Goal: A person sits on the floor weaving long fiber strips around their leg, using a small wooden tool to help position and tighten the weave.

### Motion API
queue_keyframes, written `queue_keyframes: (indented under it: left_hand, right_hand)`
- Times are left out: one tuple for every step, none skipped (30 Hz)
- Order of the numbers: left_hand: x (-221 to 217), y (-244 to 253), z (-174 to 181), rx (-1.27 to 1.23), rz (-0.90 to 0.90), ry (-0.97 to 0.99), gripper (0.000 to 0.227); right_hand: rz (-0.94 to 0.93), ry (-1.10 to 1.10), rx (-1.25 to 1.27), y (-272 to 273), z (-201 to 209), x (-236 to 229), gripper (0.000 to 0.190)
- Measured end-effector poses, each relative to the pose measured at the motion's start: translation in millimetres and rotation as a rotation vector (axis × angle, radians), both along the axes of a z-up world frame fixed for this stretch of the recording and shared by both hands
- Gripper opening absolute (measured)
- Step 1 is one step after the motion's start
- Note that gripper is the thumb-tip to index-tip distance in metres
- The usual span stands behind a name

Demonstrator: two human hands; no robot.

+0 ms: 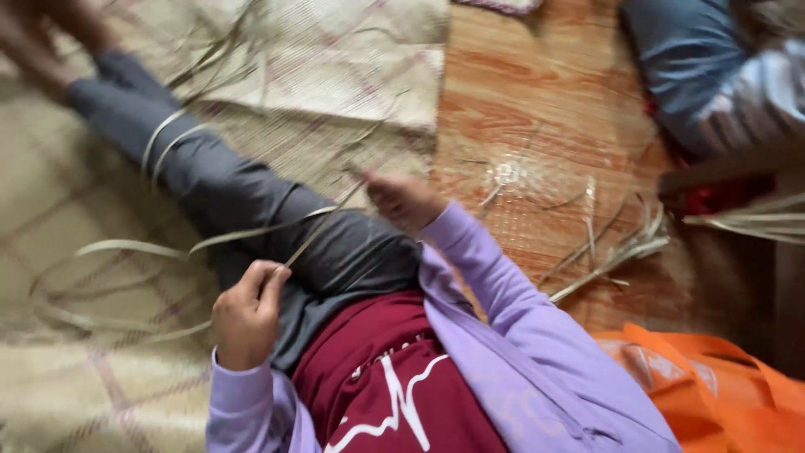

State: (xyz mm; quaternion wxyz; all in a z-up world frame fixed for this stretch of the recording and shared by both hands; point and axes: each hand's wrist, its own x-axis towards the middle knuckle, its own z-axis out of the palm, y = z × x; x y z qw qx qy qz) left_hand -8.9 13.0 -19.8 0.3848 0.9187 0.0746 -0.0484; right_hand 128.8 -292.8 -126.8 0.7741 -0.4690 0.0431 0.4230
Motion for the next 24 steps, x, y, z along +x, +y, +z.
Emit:
queue_keyframes:
  left_hand:
    - [-0.6, 4.3, 0.6, -0.015, -0.021, 0.023, 0.012]
    - [-2.2, 10.7, 1.1, -0.013, -0.004, 0.027, 0.012]
    - [-4.1, 16.1, 1.8, -0.024, -0.003, 0.045, 0.012]
    - [-3.8, 21.1, 1.9, -0.037, -0.011, 0.060, 0.012]
    - [-5.8, 30.2, 1.3, -0.036, -0.003, 0.062, 0.012]
    - [-6.9, 39.1, 0.9, -0.036, -0.018, 0.128, 0.011]
    - [-8.1, 47.8, 0.8, -0.036, -0.033, 0.193, 0.010]
    - [-8.9, 53.7, 1.6, -0.038, -0.031, 0.193, 0.010]
    - [-9.6, 59.5, 2.4, -0.045, -0.039, 0.219, 0.010]
    - [-9.7, 64.7, 3.1, -0.052, -0.048, 0.244, 0.010]
    - [-9.8, 71.0, 2.4, -0.054, -0.049, 0.242, 0.010]
    - [-9.9, 77.5, 1.8, -0.061, -0.046, 0.257, 0.011]
    - [-9.9, 83.9, 1.1, -0.067, -0.043, 0.271, 0.012]
    - [-11.7, 93.6, -4.5, -0.068, -0.043, 0.271, 0.012]
    - [-13.4, 103.3, -10.2, -0.113, -0.063, 0.242, 0.014]
    - [-15.5, 113.1, -15.9, -0.159, -0.084, 0.214, 0.018]
    - [-17.8, 121.0, -17.3, -0.159, -0.083, 0.215, 0.018]
    - [-21.1, 129.2, -18.5, -0.152, -0.078, 0.196, 0.022]
    - [-24.4, 137.4, -19.7, -0.145, -0.072, 0.178, 0.027]
    - [-24.4, 136.2, -13.0, -0.145, -0.070, 0.179, 0.027]
    - [-24.4, 135.0, -6.3, -0.157, -0.024, 0.194, 0.023]
    - [-24.0, 133.6, 0.3, -0.169, 0.021, 0.207, 0.019]
    - [-28.8, 145.5, -6.9, -0.170, 0.023, 0.207, 0.019]
    - [-33.7, 156.9, -14.5, -0.174, 0.034, 0.177, 0.019]
  right_hand:
    - [-0.027, 0.027, -0.007, -10.3, -3.8, 5.5, 0.045]
    - [-0.011, 0.031, -0.004, -19.0, -12.9, 12.9, 0.045]
    - [-0.021, 0.052, 0.041, -28.5, -22.0, 20.6, 0.047]
    - [-0.039, 0.070, 0.084, -39.7, -30.7, 28.0, 0.050]
    - [-0.031, 0.073, 0.085, -49.6, -40.1, 33.8, 0.050]
    - [-0.039, 0.075, 0.100, -59.9, -48.8, 40.1, 0.053]
    - [-0.046, 0.077, 0.115, -70.4, -57.4, 46.5, 0.056]
    - [-0.044, 0.077, 0.114, -75.0, -58.2, 47.4, 0.056]
    - [-0.065, 0.084, 0.120, -79.8, -59.0, 48.3, 0.056]
    - [-0.088, 0.090, 0.125, -85.6, -59.2, 49.2, 0.055]
    - [-0.089, 0.089, 0.123, -90.3, -56.8, 51.3, 0.055]
    - [-0.103, 0.093, 0.113, -94.6, -54.6, 53.4, 0.055]
    - [-0.117, 0.097, 0.104, -99.0, -52.3, 55.5, 0.054]
    - [-0.117, 0.096, 0.104, -102.5, -46.6, 55.4, 0.054]
    - [-0.149, 0.078, 0.166, -106.0, -41.0, 55.2, 0.051]
    - [-0.180, 0.062, 0.229, -109.4, -35.7, 54.6, 0.050]
    - [-0.180, 0.062, 0.228, -118.6, -38.0, 57.6, 0.050]
    - [-0.233, 0.101, 0.229, -127.4, -40.5, 60.1, 0.051]
    - [-0.287, 0.140, 0.228, -136.0, -43.0, 62.7, 0.052]
    - [-0.285, 0.141, 0.228, -142.8, -43.9, 63.4, 0.052]
    - [-0.338, 0.133, 0.230, -149.6, -44.8, 64.1, 0.050]
    - [-0.391, 0.124, 0.232, -156.7, -45.4, 65.1, 0.048]
    - [-0.389, 0.124, 0.231, -162.8, -40.7, 65.4, 0.048]
    - [-0.494, 0.156, 0.205, -169.3, -35.7, 65.8, 0.052]
